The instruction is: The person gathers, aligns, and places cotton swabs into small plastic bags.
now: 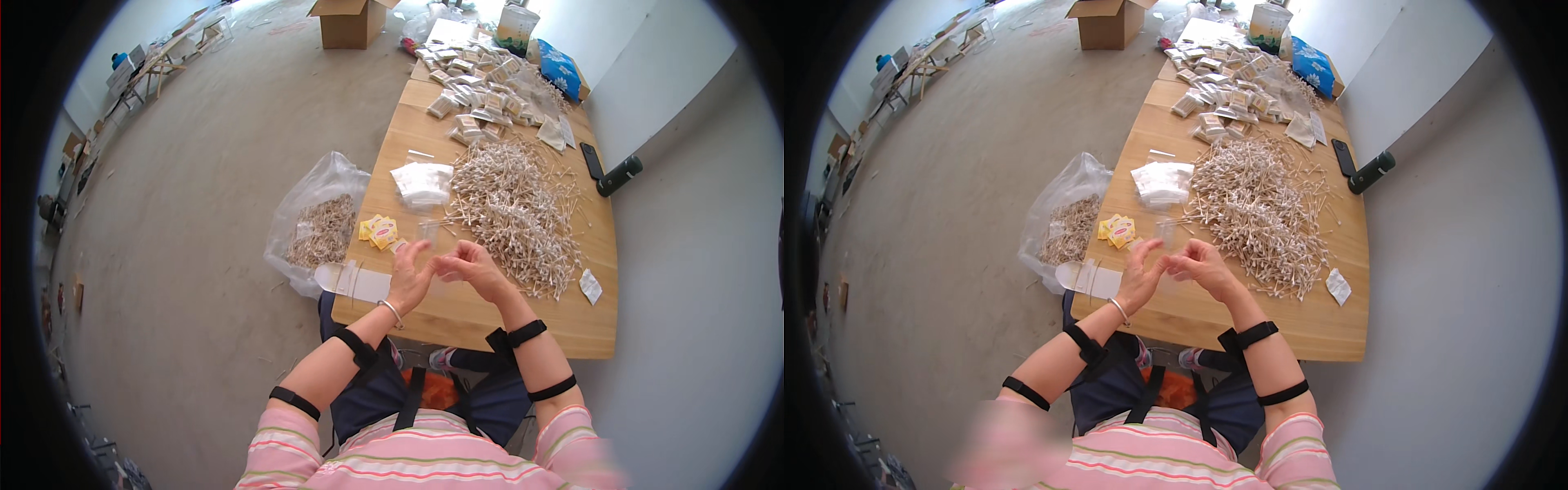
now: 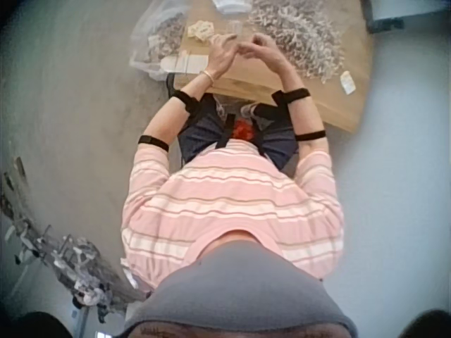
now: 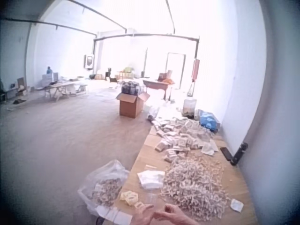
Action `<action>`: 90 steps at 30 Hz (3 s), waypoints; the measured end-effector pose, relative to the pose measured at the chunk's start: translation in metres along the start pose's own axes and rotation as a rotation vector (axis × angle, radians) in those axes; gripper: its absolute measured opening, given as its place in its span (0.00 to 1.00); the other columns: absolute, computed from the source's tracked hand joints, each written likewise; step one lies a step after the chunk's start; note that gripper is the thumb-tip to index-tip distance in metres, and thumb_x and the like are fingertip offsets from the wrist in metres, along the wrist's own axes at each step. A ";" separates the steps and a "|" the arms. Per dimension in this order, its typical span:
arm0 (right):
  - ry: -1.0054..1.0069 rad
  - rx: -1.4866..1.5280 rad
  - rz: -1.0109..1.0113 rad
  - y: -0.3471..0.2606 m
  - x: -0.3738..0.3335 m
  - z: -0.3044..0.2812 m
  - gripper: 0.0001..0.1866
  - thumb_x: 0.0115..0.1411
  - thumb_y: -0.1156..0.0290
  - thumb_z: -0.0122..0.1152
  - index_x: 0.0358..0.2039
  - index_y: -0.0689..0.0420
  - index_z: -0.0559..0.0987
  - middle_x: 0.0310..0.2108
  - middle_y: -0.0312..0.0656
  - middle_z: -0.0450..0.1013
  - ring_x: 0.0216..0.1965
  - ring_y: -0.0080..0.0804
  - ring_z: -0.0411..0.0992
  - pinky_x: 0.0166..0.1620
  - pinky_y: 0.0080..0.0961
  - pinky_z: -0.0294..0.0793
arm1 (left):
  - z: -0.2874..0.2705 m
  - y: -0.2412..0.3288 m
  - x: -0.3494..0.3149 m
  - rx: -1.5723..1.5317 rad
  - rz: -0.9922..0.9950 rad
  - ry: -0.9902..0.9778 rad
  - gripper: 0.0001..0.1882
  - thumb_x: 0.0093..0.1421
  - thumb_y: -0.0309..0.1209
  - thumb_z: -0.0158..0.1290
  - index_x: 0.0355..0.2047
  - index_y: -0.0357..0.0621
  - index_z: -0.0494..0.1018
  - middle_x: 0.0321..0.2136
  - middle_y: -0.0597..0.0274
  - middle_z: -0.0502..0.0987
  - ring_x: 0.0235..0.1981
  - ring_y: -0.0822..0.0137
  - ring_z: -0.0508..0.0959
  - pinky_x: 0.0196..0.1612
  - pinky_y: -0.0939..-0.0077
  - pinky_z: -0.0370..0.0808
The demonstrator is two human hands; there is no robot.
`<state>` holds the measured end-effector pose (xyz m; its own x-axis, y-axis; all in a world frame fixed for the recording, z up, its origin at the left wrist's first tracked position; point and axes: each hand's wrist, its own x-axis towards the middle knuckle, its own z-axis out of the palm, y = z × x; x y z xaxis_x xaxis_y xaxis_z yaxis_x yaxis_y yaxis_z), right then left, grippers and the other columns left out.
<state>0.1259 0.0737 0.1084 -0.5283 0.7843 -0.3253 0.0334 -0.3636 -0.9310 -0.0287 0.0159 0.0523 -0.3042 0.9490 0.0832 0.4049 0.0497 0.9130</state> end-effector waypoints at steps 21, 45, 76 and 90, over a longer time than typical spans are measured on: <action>-0.141 0.106 -0.053 0.007 0.006 0.087 0.14 0.61 0.68 0.57 0.44 0.61 0.76 0.35 0.40 0.76 0.35 0.25 0.75 0.37 0.19 0.75 | -0.068 0.002 0.006 -1.093 -0.336 0.470 0.05 0.64 0.30 0.48 0.38 0.44 0.66 0.36 0.60 0.76 0.35 0.69 0.77 0.37 0.75 0.79; 0.081 0.018 0.011 0.019 0.048 0.128 0.10 0.58 0.69 0.59 0.35 0.63 0.78 0.30 0.38 0.76 0.29 0.22 0.73 0.29 0.18 0.72 | -0.089 -0.024 0.004 -1.172 -0.405 0.424 0.08 0.65 0.32 0.47 0.40 0.44 0.63 0.40 0.55 0.76 0.38 0.67 0.78 0.39 0.76 0.77; 0.097 -0.716 -0.273 0.030 0.054 0.178 0.11 0.50 0.67 0.59 0.21 0.63 0.76 0.22 0.52 0.74 0.26 0.45 0.75 0.32 0.37 0.73 | -0.131 -0.022 -0.012 -0.113 0.047 0.586 0.02 0.56 0.24 0.54 0.30 0.39 0.74 0.31 0.59 0.74 0.30 0.65 0.76 0.34 0.72 0.75; 0.161 -0.889 -0.803 0.026 0.063 0.195 0.05 0.53 0.73 0.58 0.26 0.58 0.71 0.25 0.42 0.70 0.28 0.42 0.72 0.32 0.34 0.72 | -0.137 -0.060 -0.006 -0.239 0.010 0.878 0.13 0.56 0.24 0.55 0.40 0.37 0.66 0.35 0.57 0.71 0.31 0.70 0.75 0.28 0.79 0.77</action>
<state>-0.0715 0.0155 0.0961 -0.5571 0.7044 0.4399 0.3494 0.6794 -0.6452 -0.1691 -0.0353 0.0519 -0.8888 0.3655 0.2766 0.2512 -0.1162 0.9609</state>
